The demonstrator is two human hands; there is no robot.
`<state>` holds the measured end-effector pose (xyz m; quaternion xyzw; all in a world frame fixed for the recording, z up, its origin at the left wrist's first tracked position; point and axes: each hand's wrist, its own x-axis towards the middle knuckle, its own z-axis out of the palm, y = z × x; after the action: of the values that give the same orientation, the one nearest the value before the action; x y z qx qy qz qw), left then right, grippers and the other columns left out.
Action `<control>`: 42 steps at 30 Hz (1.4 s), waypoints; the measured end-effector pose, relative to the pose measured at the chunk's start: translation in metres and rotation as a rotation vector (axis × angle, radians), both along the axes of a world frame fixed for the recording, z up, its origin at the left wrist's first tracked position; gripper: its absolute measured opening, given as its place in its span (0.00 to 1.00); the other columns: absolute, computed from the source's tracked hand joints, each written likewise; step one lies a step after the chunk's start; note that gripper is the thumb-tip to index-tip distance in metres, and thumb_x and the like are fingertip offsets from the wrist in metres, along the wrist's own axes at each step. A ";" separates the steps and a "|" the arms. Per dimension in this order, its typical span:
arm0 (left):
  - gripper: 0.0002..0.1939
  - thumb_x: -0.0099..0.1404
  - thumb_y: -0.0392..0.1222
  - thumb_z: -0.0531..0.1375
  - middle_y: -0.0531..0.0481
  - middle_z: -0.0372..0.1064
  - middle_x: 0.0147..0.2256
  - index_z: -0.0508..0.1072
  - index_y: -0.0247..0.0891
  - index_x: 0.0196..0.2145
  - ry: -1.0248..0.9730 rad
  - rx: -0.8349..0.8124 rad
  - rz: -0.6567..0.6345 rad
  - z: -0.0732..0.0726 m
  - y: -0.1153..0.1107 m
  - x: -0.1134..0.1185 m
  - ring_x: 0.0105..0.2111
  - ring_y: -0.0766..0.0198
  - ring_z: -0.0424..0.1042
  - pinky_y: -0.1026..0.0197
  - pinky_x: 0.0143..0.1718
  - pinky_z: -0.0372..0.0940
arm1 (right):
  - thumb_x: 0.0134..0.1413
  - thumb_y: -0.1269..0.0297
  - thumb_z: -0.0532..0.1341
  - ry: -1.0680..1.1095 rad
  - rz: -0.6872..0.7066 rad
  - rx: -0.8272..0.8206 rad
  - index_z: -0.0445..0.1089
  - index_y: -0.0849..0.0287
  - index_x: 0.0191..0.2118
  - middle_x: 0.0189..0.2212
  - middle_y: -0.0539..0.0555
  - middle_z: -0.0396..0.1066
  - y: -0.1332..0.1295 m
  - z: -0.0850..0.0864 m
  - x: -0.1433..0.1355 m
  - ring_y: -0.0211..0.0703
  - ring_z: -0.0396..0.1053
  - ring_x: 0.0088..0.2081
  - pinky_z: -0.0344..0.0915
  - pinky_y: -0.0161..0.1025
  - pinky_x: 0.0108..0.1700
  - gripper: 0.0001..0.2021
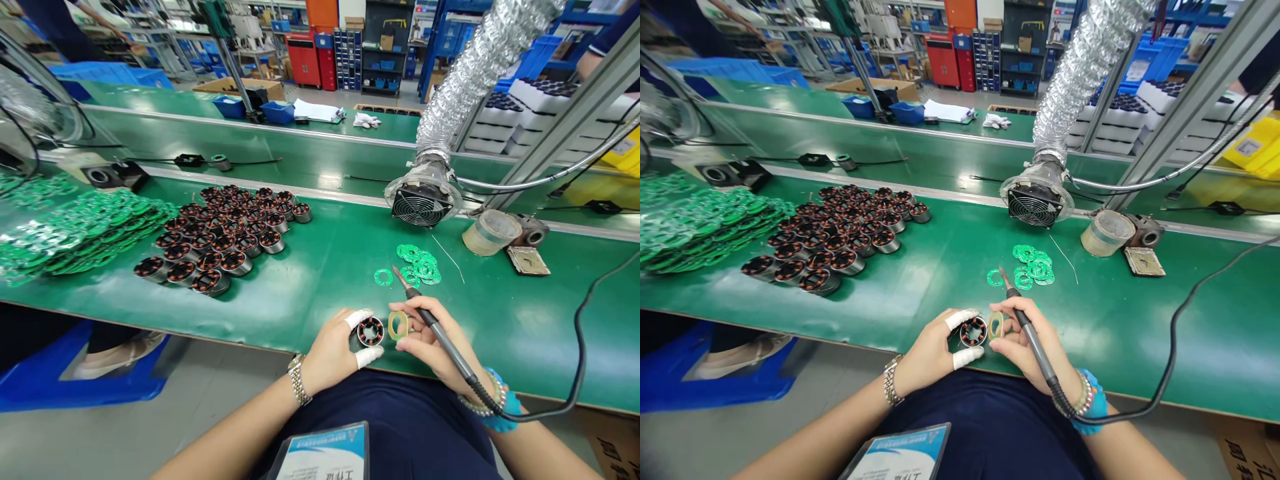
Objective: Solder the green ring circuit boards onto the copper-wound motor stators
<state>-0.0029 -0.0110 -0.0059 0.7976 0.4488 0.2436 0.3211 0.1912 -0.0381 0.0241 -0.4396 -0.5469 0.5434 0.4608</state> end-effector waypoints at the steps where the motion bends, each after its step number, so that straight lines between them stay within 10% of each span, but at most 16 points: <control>1: 0.26 0.51 0.47 0.65 0.44 0.70 0.40 0.66 0.37 0.47 -0.006 -0.002 0.023 -0.001 -0.001 0.001 0.40 0.54 0.70 0.51 0.41 0.67 | 0.47 0.65 0.64 -0.012 0.011 0.019 0.59 0.52 0.45 0.49 0.57 0.66 0.001 -0.001 0.001 0.39 0.71 0.37 0.73 0.38 0.36 0.19; 8: 0.21 0.50 0.44 0.65 0.47 0.71 0.38 0.66 0.38 0.41 -0.105 -0.047 0.127 -0.004 -0.007 0.005 0.38 0.57 0.72 0.54 0.40 0.68 | 0.56 0.62 0.57 -0.026 -0.002 0.088 0.54 0.52 0.46 0.48 0.58 0.65 0.012 -0.010 0.000 0.45 0.71 0.45 0.70 0.46 0.46 0.14; 16: 0.21 0.53 0.42 0.64 0.44 0.69 0.42 0.64 0.39 0.44 -0.117 0.028 0.112 -0.008 -0.008 0.001 0.41 0.56 0.70 0.52 0.43 0.68 | 0.51 0.64 0.62 -0.610 0.046 0.393 0.58 0.55 0.51 0.41 0.56 0.69 0.016 -0.007 -0.011 0.45 0.70 0.40 0.69 0.41 0.42 0.21; 34: 0.13 0.55 0.38 0.63 0.43 0.70 0.41 0.69 0.38 0.40 -0.177 0.321 -0.009 -0.019 -0.009 -0.006 0.40 0.59 0.72 0.59 0.41 0.70 | 0.47 0.60 0.65 -0.500 0.326 0.408 0.62 0.59 0.47 0.39 0.56 0.69 0.035 -0.020 -0.005 0.43 0.69 0.40 0.67 0.40 0.42 0.21; 42: 0.12 0.56 0.35 0.63 0.43 0.71 0.45 0.71 0.38 0.41 -0.222 0.326 -0.032 -0.023 -0.008 -0.009 0.43 0.59 0.72 0.58 0.44 0.70 | 0.56 0.73 0.55 -0.226 0.118 0.243 0.54 0.53 0.52 0.49 0.56 0.66 0.022 -0.033 0.001 0.40 0.69 0.48 0.69 0.42 0.48 0.19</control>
<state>-0.0122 -0.0188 -0.0291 0.8143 0.3523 0.3945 0.2392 0.1918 -0.0161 -0.0086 -0.4061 -0.6818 0.4467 0.4132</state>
